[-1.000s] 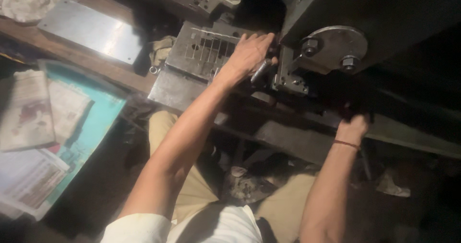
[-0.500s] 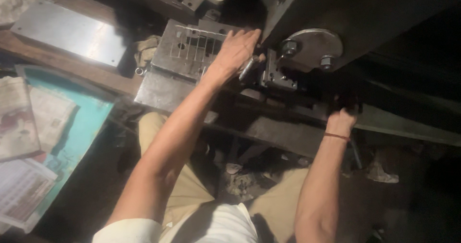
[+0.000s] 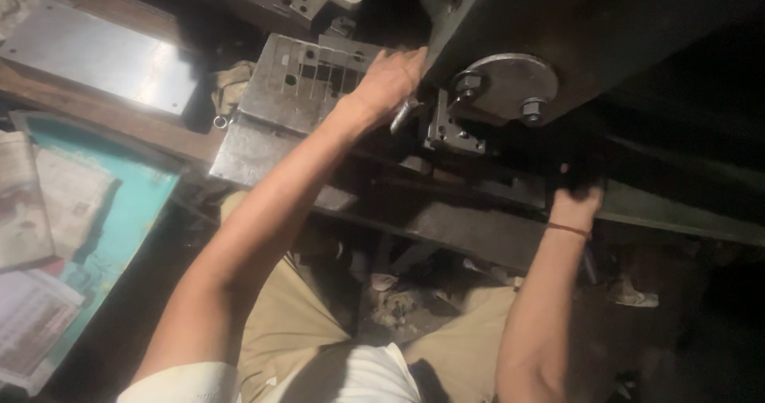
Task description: The person sits on the floor and operates a metal cutting machine. They feed a metal sheet into the machine and pull a lever to cut the metal into strips.
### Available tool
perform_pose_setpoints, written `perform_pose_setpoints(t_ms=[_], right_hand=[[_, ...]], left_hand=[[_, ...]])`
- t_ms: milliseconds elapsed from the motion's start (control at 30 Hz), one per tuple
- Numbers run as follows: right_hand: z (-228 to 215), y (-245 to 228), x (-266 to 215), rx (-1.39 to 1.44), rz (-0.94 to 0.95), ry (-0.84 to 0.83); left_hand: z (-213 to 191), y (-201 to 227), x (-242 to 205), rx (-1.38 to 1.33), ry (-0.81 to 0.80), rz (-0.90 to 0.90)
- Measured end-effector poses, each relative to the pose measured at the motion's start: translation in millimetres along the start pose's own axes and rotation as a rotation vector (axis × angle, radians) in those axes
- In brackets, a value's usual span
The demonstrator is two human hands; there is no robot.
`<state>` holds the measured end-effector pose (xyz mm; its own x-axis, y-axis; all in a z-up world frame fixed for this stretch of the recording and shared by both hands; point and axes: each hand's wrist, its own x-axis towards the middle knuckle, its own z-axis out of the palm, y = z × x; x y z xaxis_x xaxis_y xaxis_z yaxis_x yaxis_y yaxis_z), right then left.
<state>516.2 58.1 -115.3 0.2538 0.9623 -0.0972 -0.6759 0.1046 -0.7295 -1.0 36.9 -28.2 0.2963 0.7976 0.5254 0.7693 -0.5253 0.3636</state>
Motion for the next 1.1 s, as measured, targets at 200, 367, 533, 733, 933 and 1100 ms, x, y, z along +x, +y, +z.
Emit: perform_pose_setpoints(t_ms=[200,367,533,733,933,1100], right_hand=[[5,-4,1,0.157,-0.032,0.028],[18,-2,1,0.023,-0.09,-0.187],[36,12,-22,-0.027,-0.083,0.022],[43,22,-25,0.008,-0.039,-0.091],[30,30,-20,-0.056,-0.07,0.094],[16,36,-17,0.035,-0.038,-0.043]], left_hand=[[-21,9,5,-0.056,-0.167,-0.098],[-42,14,5,-0.02,-0.239,-0.163],[-45,20,-1,0.028,-0.198,-0.193],[-31,27,-11,-0.09,-0.098,-0.202],[-25,26,-15,-0.073,-0.075,-0.19],[-18,21,-17,-0.068,-0.041,-0.173]])
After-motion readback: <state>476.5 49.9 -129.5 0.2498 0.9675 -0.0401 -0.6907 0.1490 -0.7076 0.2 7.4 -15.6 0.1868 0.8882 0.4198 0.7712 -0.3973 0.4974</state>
